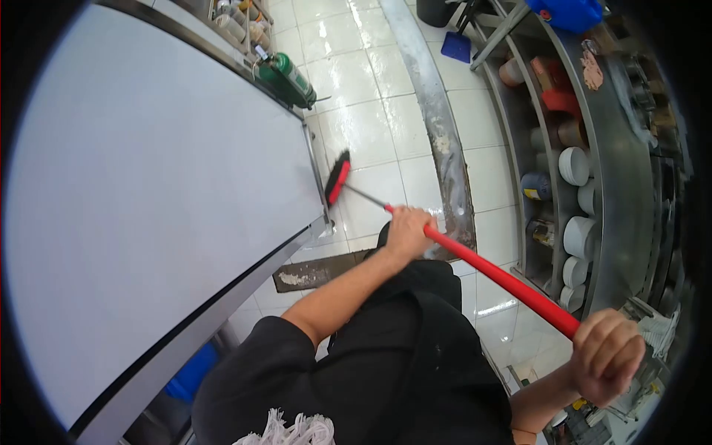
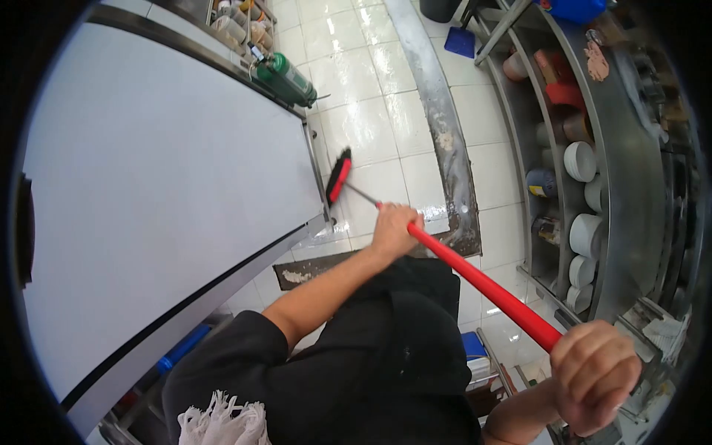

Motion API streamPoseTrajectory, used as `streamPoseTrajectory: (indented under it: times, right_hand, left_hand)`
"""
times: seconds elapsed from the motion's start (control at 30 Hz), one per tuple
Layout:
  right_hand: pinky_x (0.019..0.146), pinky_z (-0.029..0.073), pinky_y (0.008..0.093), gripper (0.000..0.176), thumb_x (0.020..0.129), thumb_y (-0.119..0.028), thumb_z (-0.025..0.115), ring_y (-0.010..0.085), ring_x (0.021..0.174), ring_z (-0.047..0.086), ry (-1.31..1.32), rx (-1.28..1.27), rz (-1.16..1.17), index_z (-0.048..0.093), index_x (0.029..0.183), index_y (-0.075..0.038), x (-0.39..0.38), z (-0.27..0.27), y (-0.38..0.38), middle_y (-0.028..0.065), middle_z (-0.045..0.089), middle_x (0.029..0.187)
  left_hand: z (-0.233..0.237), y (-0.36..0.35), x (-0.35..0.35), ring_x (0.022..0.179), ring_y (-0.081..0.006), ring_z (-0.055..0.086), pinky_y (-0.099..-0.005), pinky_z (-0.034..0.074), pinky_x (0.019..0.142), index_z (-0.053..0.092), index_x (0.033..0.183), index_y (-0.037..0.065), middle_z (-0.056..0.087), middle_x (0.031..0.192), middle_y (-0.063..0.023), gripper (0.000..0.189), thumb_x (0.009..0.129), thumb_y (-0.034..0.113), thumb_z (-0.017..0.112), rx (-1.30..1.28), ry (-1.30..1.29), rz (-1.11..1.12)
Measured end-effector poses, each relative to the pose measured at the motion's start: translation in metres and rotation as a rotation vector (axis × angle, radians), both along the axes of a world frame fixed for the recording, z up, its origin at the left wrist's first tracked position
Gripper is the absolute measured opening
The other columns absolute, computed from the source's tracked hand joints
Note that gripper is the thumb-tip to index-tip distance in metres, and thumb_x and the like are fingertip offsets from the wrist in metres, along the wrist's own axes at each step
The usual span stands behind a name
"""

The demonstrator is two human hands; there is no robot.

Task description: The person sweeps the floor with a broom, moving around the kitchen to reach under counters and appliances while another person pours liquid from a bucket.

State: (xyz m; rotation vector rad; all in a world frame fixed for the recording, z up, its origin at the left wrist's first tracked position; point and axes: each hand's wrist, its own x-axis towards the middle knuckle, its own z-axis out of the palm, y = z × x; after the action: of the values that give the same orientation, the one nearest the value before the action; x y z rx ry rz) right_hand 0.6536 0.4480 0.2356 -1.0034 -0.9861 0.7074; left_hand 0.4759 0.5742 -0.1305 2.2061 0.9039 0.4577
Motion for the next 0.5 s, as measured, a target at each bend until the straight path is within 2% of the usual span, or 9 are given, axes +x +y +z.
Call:
streamPoseTrajectory:
  times: [0.07, 0.17, 0.33, 0.43, 0.5]
  right_hand:
    - [0.037, 0.035, 0.0242, 0.044, 0.105, -0.025, 0.053, 0.0071, 0.035, 0.038, -0.006, 0.003, 0.007, 0.036, 0.066, -0.016, 0.006, 0.012, -0.003, -0.0049, 0.041, 0.047]
    - [0.036, 0.033, 0.0238, 0.044, 0.105, -0.027, 0.052, 0.0066, 0.035, 0.037, -0.074, 0.04, -0.058, 0.036, 0.066, -0.016, 0.014, 0.017, 0.001, -0.005, 0.04, 0.047]
    - [0.04, 0.029, 0.0265, 0.044, 0.105, -0.027, 0.052, 0.009, 0.037, 0.034, -0.19, 0.127, -0.174, 0.036, 0.067, -0.014, 0.021, -0.025, 0.021, -0.0046, 0.039, 0.048]
    - [0.042, 0.027, 0.0276, 0.044, 0.104, -0.027, 0.055, 0.01, 0.039, 0.033, -0.092, 0.1, -0.371, 0.036, 0.067, -0.013, 0.031, -0.06, 0.053, -0.0038, 0.039, 0.05]
    - [0.042, 0.028, 0.0277, 0.044, 0.104, -0.028, 0.055, 0.0099, 0.04, 0.034, -0.109, 0.089, -0.216, 0.037, 0.066, -0.012, 0.06, -0.052, 0.067, -0.0034, 0.039, 0.05]
  left_hand:
    - [0.012, -0.011, 0.01, 0.073, -0.0364, 0.065, -0.0491, 0.045, 0.079, 0.064, 0.065, 0.006, 0.067, 0.071, -0.0142, 0.021, 0.083, 0.015, 0.069, -0.148, 0.032, -0.109]
    - [0.022, 0.006, 0.043, 0.077, -0.0349, 0.067, -0.0482, 0.045, 0.081, 0.066, 0.067, 0.008, 0.068, 0.073, -0.0128, 0.019, 0.084, 0.016, 0.068, -0.204, 0.074, -0.272]
    - [-0.014, 0.068, 0.117, 0.086, -0.034, 0.068, -0.0503, 0.043, 0.093, 0.067, 0.07, 0.009, 0.07, 0.08, -0.0123, 0.021, 0.087, 0.021, 0.066, -0.072, -0.041, -0.095]
    - [-0.034, 0.12, 0.15, 0.096, -0.0341, 0.067, -0.0572, 0.038, 0.109, 0.072, 0.076, 0.012, 0.071, 0.088, -0.0138, 0.012, 0.082, 0.022, 0.07, -0.066, 0.092, 0.118]
    - [-0.037, 0.125, 0.155, 0.096, -0.0356, 0.067, -0.0588, 0.037, 0.109, 0.072, 0.076, 0.009, 0.071, 0.088, -0.0149, 0.012, 0.083, 0.019, 0.07, -0.015, 0.032, 0.173]
